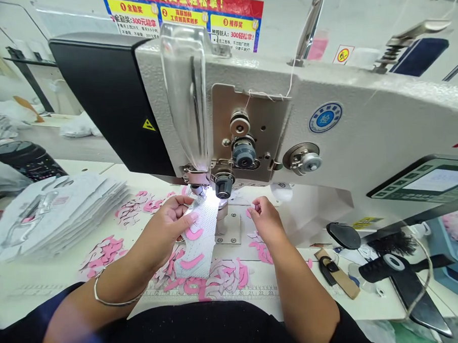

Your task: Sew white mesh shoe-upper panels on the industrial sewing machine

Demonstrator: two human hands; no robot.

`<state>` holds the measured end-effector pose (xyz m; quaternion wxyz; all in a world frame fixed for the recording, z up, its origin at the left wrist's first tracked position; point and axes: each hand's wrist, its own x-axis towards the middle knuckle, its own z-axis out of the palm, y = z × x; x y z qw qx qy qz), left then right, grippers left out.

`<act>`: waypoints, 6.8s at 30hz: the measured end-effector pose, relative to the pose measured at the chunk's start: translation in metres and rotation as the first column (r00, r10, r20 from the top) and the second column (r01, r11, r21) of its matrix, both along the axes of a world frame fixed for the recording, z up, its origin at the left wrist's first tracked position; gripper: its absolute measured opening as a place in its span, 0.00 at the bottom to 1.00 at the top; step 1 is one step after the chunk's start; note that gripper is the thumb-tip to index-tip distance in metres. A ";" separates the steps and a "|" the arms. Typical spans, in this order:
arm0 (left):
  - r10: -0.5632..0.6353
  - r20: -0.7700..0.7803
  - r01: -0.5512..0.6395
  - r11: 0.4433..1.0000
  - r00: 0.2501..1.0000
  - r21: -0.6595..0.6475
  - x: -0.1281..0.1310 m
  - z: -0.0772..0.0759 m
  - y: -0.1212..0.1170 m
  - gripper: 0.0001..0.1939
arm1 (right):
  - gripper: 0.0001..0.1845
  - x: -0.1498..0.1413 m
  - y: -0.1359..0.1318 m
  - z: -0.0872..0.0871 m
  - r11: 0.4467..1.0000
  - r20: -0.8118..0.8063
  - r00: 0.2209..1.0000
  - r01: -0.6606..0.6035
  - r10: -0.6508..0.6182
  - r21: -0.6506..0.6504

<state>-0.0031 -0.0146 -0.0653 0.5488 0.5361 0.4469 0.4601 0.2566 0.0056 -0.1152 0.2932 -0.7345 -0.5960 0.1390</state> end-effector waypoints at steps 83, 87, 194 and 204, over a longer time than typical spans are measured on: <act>-0.062 -0.053 0.061 0.998 0.997 -0.018 0.003 0.000 0.006 0.11 | 0.07 -0.076 -0.019 0.044 0.677 0.277 0.914 -0.406 0.297 0.613; -0.135 -0.217 0.142 0.990 0.967 0.015 -0.003 0.014 0.020 0.09 | 0.14 -0.066 -0.017 0.032 0.432 0.468 0.822 -0.570 0.326 0.700; 0.603 -0.573 0.318 0.483 0.554 0.816 0.001 0.007 0.002 0.16 | 0.16 -0.050 -0.014 0.044 0.574 0.406 0.777 -0.630 0.482 0.524; 0.562 -0.514 0.288 0.444 0.647 0.848 -0.013 0.008 0.020 0.11 | 0.11 -0.071 -0.036 0.029 0.542 0.537 0.793 -0.597 0.287 0.592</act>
